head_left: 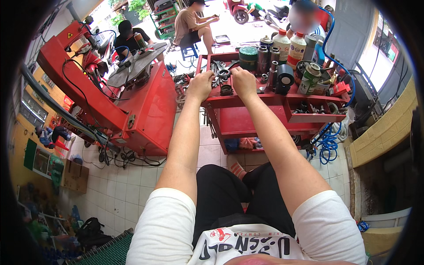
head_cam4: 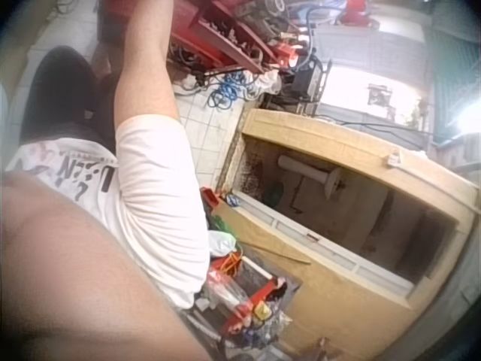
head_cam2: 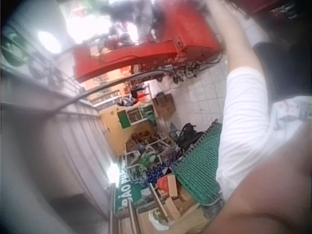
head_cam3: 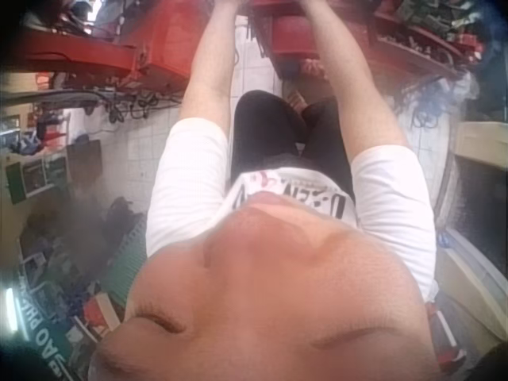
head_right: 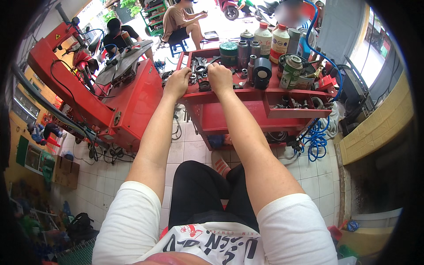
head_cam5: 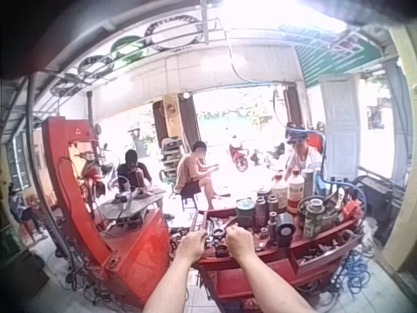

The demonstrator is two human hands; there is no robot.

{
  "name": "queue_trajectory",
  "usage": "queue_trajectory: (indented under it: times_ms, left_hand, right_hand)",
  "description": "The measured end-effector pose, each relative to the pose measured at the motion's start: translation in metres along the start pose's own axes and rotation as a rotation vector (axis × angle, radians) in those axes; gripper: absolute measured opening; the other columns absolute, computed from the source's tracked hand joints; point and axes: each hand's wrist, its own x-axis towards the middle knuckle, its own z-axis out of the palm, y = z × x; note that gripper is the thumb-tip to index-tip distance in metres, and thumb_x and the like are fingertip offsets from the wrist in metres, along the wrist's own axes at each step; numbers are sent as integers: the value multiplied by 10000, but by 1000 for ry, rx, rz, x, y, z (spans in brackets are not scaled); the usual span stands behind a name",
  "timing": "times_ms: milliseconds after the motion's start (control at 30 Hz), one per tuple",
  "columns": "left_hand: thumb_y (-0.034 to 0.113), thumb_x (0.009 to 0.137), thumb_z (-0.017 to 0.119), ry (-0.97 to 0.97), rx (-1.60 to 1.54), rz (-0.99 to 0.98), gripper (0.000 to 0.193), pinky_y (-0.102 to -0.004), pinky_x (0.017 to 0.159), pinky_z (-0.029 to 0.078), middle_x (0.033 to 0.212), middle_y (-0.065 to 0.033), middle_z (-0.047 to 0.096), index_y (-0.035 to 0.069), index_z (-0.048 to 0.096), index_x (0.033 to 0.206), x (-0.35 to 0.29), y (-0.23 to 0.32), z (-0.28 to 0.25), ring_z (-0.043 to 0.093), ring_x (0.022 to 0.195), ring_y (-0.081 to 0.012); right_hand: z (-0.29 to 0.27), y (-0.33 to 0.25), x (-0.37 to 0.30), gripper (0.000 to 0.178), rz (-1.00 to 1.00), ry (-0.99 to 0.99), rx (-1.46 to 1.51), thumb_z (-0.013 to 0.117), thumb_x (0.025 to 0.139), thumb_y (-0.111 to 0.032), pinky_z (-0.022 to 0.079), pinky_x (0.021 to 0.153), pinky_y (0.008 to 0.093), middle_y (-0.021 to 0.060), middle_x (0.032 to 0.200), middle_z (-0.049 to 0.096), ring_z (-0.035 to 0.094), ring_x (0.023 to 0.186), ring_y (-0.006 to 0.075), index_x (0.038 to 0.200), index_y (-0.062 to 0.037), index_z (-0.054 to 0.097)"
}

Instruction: The person sits in a workshop and uses a wrench to tighten bolts on a small mechanical assembly held in their hands. They rotate the assembly to access different bolts and continue tightening them throughout the clip.

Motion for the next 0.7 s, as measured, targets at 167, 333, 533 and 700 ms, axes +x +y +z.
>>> queue_trajectory:
  times_ms: [167,333,533,700]
  left_hand:
    - [250,1041,598,18,9,33,200,-553,866,529,1007,-225,732,91,701,1105,1,-5,2,691,992,-455]
    - [251,1043,594,-6,33,43,198,-572,855,521,984,-242,727,87,696,1085,1,-7,4,684,971,-471]
    - [244,1044,592,21,12,45,186,-554,867,520,981,-225,729,96,687,1106,1,-7,7,689,982,-445]
    - [226,1036,595,-6,35,63,179,-540,879,520,988,-195,739,103,685,1129,1,-8,7,693,993,-423]
  right_hand:
    - [1,-1,-1,92,-12,59,30,611,936,-104,623,676,411,90,905,740,768,811,283,926,-105,702]
    - [0,0,-2,122,14,40,27,607,939,-96,618,656,414,73,877,741,766,777,290,973,-131,718]
    - [-2,-2,-2,162,66,12,59,586,943,-89,600,663,442,81,889,731,748,782,326,992,-136,734]
    - [-4,-3,0,138,48,12,108,622,936,-126,596,686,461,95,928,724,740,808,344,1015,-121,734]
